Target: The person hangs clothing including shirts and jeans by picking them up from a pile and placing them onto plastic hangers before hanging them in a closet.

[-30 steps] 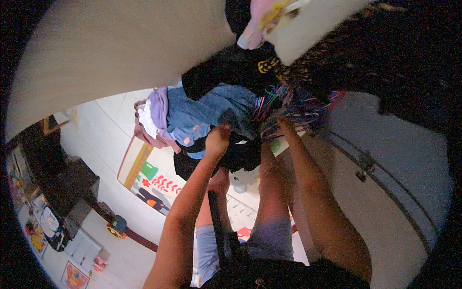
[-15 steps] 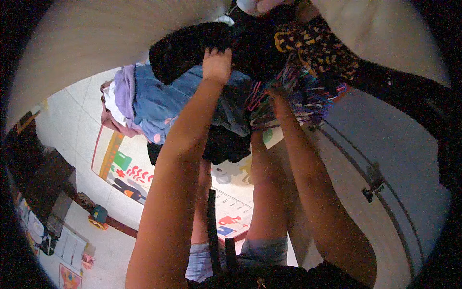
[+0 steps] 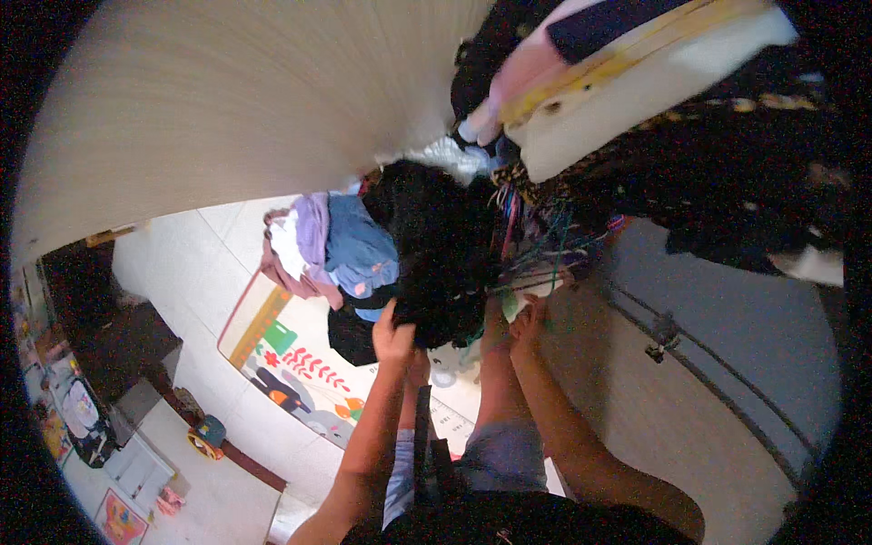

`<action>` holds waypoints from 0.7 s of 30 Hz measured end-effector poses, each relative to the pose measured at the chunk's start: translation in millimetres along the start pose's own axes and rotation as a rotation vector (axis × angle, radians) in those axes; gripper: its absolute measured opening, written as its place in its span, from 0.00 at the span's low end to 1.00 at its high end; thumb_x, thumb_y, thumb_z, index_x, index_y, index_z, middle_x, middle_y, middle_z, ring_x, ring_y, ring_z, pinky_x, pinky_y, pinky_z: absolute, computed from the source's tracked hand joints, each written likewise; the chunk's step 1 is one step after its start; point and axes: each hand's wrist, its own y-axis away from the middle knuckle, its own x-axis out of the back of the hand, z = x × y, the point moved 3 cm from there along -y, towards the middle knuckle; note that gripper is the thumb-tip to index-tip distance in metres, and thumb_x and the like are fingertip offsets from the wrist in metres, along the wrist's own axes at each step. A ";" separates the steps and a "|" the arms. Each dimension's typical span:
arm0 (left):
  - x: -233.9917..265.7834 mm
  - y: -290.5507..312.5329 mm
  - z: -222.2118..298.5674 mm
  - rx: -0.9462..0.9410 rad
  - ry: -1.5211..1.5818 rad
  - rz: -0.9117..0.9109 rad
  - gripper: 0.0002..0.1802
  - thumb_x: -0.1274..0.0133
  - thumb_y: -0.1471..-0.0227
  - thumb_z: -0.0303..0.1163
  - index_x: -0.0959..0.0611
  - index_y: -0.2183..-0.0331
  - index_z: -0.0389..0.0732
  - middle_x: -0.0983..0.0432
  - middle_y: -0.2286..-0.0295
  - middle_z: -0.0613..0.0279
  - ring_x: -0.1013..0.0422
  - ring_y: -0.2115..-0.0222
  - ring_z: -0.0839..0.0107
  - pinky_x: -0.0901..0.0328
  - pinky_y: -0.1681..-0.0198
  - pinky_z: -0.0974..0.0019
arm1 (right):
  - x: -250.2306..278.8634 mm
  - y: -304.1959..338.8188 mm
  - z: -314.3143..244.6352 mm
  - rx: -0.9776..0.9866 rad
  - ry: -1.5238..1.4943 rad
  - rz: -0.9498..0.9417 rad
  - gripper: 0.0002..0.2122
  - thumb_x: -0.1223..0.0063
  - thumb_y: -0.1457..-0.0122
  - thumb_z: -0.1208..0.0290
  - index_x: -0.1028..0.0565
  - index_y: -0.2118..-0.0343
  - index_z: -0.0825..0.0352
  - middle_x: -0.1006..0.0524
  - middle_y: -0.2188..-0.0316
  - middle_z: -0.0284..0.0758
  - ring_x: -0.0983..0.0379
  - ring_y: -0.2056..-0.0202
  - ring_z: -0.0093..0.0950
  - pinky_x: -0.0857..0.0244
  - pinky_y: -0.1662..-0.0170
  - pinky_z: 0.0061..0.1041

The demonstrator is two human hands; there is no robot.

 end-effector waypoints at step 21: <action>153.8 203.2 268.5 -0.677 0.168 -0.994 0.31 0.40 0.63 0.39 0.28 0.57 0.32 0.31 0.57 0.53 0.35 0.56 0.64 0.42 0.52 0.66 | -519.0 180.2 -90.6 -0.508 0.591 -0.391 0.15 0.51 0.49 0.58 0.32 0.64 0.65 0.30 0.73 0.28 0.38 0.76 0.16 0.45 0.74 0.16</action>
